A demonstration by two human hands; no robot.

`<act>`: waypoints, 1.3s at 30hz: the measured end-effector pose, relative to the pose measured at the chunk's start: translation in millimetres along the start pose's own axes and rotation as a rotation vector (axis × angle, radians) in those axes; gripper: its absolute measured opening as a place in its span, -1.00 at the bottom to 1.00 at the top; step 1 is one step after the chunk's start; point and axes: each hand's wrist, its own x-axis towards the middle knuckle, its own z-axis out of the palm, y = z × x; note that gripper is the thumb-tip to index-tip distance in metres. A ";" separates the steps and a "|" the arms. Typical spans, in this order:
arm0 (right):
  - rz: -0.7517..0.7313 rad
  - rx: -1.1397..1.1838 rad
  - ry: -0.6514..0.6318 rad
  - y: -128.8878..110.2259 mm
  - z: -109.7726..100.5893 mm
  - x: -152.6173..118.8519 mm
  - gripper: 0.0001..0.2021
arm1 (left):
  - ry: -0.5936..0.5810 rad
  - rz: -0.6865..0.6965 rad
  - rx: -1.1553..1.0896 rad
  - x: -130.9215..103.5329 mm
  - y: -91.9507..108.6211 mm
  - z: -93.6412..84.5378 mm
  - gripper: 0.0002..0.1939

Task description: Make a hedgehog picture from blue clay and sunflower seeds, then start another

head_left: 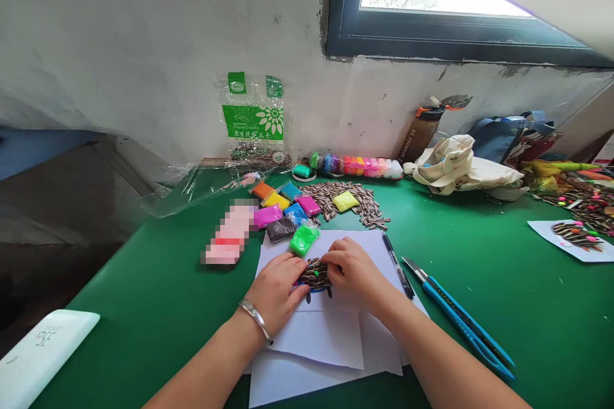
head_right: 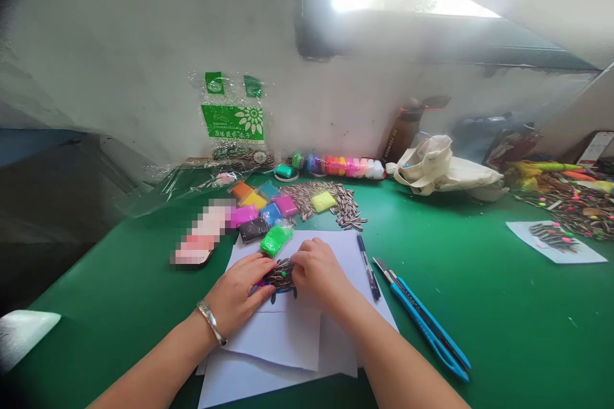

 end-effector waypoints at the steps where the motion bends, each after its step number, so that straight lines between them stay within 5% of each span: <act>1: 0.003 0.010 0.002 0.2 0.1 0.0 -0.70 | -0.002 0.001 0.002 -0.3 -0.1 0.1 -0.64; 39: 0.051 0.088 0.000 6.7 -7.4 0.7 -0.69 | -0.040 -0.016 0.011 1.0 -0.2 1.1 -0.64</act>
